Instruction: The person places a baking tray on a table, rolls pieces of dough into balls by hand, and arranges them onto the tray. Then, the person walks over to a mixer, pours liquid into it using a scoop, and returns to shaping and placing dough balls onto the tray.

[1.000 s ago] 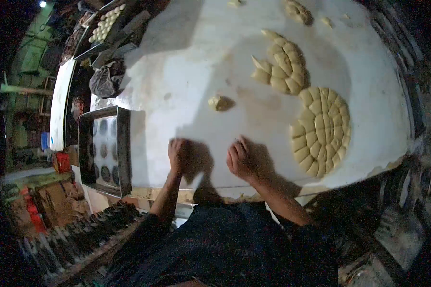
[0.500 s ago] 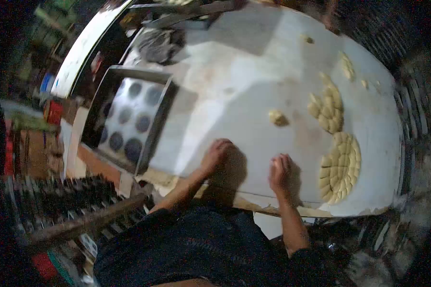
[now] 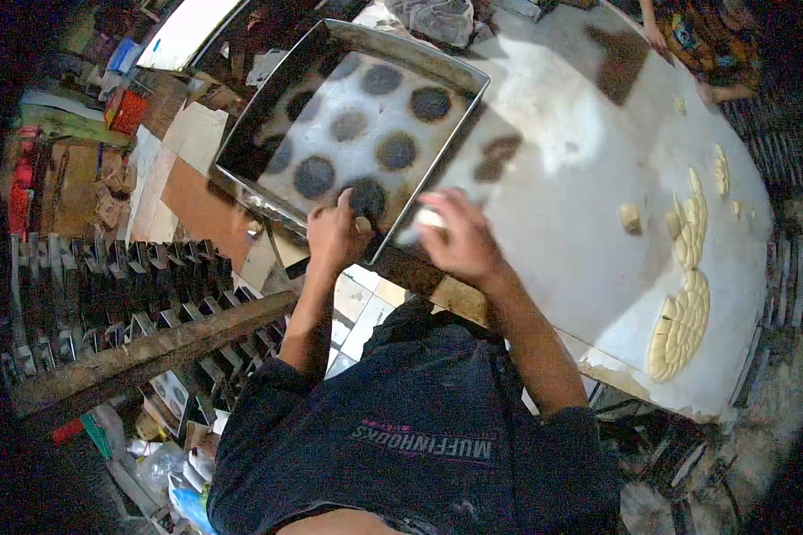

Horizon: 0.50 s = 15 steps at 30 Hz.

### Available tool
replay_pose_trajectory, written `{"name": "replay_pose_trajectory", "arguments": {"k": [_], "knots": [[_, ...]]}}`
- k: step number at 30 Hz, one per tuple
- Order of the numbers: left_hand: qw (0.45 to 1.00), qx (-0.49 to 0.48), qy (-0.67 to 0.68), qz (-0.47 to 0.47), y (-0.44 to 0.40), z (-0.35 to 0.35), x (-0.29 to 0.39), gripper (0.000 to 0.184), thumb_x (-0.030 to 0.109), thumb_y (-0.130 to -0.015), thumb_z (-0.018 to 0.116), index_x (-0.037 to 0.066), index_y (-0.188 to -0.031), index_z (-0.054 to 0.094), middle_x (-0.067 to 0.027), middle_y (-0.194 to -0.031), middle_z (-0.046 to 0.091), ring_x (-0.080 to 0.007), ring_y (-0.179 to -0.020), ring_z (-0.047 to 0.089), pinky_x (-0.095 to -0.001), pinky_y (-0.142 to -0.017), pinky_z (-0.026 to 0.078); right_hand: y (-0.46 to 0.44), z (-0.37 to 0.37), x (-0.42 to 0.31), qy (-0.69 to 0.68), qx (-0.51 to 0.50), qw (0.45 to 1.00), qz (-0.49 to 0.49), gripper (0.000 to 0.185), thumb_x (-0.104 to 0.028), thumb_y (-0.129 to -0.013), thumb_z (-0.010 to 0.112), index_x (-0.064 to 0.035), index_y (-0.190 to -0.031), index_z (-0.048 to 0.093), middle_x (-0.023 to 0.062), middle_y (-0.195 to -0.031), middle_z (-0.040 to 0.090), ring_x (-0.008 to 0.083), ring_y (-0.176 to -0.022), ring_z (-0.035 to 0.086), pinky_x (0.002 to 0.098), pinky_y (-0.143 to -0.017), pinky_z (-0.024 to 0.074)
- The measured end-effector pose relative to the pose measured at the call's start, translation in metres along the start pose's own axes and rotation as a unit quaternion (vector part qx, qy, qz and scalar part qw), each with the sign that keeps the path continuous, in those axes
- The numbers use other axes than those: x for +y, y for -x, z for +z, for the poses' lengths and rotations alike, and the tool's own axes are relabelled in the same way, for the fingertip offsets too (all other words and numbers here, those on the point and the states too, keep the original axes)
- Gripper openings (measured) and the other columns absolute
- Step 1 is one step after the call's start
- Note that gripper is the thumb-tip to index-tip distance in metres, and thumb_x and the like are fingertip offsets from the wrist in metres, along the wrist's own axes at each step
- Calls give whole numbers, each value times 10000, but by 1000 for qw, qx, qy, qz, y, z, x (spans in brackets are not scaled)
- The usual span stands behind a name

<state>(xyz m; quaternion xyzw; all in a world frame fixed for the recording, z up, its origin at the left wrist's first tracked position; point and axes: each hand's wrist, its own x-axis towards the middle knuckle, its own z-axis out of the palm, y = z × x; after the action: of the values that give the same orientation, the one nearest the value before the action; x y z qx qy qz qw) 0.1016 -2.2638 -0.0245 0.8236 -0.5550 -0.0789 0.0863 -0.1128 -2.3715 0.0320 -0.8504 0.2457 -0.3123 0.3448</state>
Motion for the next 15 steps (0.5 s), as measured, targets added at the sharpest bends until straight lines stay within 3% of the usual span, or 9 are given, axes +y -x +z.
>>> {"name": "replay_pose_trajectory", "arguments": {"k": [2, 4, 6, 8, 9, 10, 11, 14, 15], "knots": [[1000, -6, 9, -15, 1, -3, 7, 815, 269, -657, 710, -16, -1341, 371, -156, -775, 673, -320, -774, 655, -457, -942, 406, -32, 48, 6, -28, -17, 998, -46, 285, -131, -801, 670, -32, -1061, 607, 168, -1041, 600, 326, -972, 606, 369, -863, 489], [1000, -17, 2, -21, -2, -3, 8, 889, 301, -660, 723, -13, -1383, 312, -152, -786, 679, -324, -780, 656, -444, -959, 394, -46, 72, 24, 108, -207, 972, -27, 302, -189, -796, 667, -29, -1048, 614, 152, -1118, 594, 311, -1127, 533, 477, -1040, 350], [999, -20, 41, -13, 0, -4, 6, 955, 354, -663, 749, -10, -1404, 268, -143, -808, 686, -327, -770, 655, -440, -967, 384, -33, 61, 19, 136, -121, 979, -94, 306, -200, -793, 662, -12, -1028, 612, 140, -1131, 590, 315, -1161, 502, 520, -1072, 287], [991, -64, 109, 34, 0, -8, -4, 1046, 432, -670, 778, -14, -1427, 211, -115, -846, 698, -287, -851, 654, -457, -970, 372, -2, 33, 29, 70, 8, 993, -94, 252, -144, -767, 674, -6, -973, 631, 130, -999, 624, 321, -1054, 555, 466, -1003, 378], [987, -91, 133, 22, -1, -9, -5, 1042, 444, -678, 776, -19, -1423, 215, -150, -945, 685, -292, -860, 649, -486, -966, 370, 24, 10, 37, 68, 51, 995, -45, 226, -122, -757, 671, -3, -945, 634, 134, -961, 627, 321, -1005, 569, 444, -947, 416], [990, 41, 71, 114, -3, 0, -6, 1019, 477, -693, 763, -31, -1407, 243, -212, -1059, 632, -317, -880, 631, -495, -935, 401, 53, -17, 49, 70, 101, 992, 2, 201, -100, -747, 669, 0, -918, 637, 137, -924, 630, 321, -955, 583, 422, -891, 454], [993, 21, 71, 95, -6, -12, 6, 983, 499, -716, 744, -37, -1390, 268, -260, -1106, 578, -337, -946, 604, -479, -883, 455, 90, -45, 66, 123, 136, 981, 57, 165, -91, -741, 654, -19, -886, 625, 135, -887, 613, 314, -896, 582, 421, -842, 461], [974, 171, 144, 26, -26, -5, 81, 699, 238, -745, 777, -25, -1293, 432, -238, -1100, 570, -329, -979, 589, -409, -847, 500, 216, -122, 115, 218, 290, 898, 248, 72, -67, -735, 625, -51, -796, 589, 119, -784, 583, 295, -780, 574, 391, -705, 467], [965, 141, 197, 98, -33, -3, 131, 687, 217, -741, 778, -15, -1292, 439, -225, -1110, 569, -323, -977, 589, -409, -849, 495, 256, -145, 121, 227, 329, 863, 310, 61, -59, -733, 619, -50, -774, 575, 112, -773, 583, 300, -767, 572, 398, -699, 460]]}}
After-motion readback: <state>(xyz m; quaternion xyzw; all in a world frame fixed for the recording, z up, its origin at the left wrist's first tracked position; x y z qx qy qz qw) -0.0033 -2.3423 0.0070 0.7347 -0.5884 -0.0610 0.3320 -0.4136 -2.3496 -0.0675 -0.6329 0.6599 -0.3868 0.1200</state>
